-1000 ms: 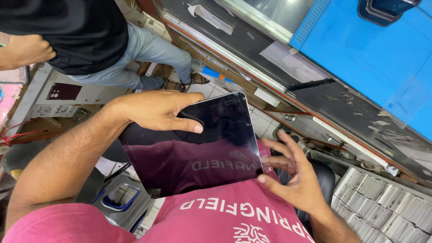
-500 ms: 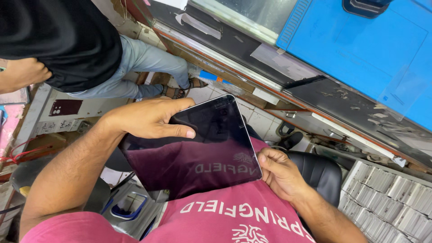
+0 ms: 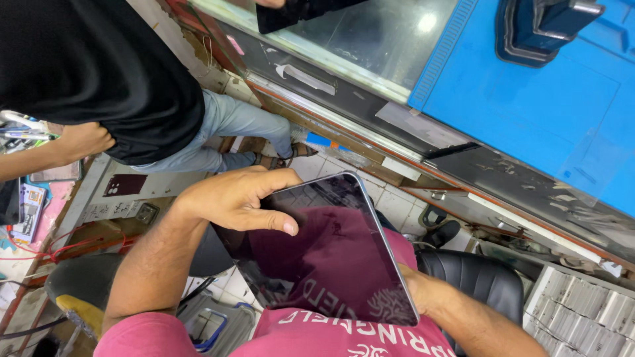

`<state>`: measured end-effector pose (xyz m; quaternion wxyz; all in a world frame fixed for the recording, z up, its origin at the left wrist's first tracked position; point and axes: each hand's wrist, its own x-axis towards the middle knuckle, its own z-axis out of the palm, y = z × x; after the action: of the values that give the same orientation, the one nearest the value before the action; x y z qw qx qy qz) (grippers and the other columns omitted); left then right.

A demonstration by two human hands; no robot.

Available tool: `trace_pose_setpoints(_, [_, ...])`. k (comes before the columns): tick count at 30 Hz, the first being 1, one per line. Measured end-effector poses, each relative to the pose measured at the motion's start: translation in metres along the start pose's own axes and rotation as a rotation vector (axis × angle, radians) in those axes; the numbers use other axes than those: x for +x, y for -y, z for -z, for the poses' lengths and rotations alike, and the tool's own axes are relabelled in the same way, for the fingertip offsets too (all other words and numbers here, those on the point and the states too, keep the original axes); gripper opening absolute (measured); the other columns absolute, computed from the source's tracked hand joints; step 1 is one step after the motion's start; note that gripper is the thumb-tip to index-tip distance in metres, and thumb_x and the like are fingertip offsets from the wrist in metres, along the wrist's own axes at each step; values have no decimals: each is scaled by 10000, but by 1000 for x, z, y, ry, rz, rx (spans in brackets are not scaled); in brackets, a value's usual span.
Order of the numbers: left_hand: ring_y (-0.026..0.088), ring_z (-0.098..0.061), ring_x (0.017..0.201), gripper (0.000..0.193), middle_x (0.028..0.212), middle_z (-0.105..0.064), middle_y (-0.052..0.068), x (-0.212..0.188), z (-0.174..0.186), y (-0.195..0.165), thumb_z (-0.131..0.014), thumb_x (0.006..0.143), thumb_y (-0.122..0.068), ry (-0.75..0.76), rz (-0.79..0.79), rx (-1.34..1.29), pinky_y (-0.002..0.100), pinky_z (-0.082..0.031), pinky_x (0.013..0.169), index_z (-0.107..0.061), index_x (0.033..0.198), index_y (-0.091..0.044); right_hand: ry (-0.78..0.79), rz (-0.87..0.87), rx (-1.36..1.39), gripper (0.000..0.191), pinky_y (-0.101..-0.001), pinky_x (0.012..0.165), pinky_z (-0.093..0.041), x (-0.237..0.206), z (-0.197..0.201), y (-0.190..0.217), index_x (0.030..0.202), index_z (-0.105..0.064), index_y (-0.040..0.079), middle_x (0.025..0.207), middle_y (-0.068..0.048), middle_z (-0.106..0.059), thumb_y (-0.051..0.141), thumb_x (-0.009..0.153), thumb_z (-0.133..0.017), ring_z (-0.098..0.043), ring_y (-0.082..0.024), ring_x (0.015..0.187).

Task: The person applies adhesive to the back of a disassembled tablet and then reattaches the screen. They press the edges to secure the bond and test the device by turning it on and interacting with the touchscreen.

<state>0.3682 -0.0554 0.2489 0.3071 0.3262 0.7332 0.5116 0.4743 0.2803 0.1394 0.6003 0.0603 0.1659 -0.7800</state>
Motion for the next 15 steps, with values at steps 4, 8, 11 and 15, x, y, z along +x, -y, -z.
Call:
trace_pose_setpoints(4, [157,-713,758,436,929,-760,90,7,3,-7,-787,902,-315,-23,-65,4,299,-530,627,-628,1179,-19,-82,19,-117,546,-363,1000,-553,14,-6,7,1345,-568,33,1285,-116,-671,214,857,-734,-671,-207,1152])
trace_pose_setpoints(8, [164,-634,1083,556,1201,-693,118,22,6,-12,-747,955,-268,-106,-199,-56,307,-510,924,-540,1372,34,-424,341,-578,451,-357,986,-554,-18,-16,66,1315,-588,53,1261,-96,-678,158,894,-710,-676,-193,1129])
trace_pose_setpoints(11, [105,-597,1088,569,1199,-689,61,45,8,-5,-737,903,-292,-137,21,-220,289,-515,945,-536,1363,-23,-950,761,-845,309,-367,843,-601,-70,-26,156,1214,-671,-18,1117,-149,-736,191,985,-679,-705,-215,911])
trace_pose_setpoints(15, [131,-637,1061,467,1129,-717,82,89,10,4,-732,940,-301,-88,7,-51,310,-530,943,-603,1266,7,-1084,1230,-913,318,-307,706,-589,-109,-40,287,1200,-596,57,1154,-145,-735,242,998,-758,-673,-157,821])
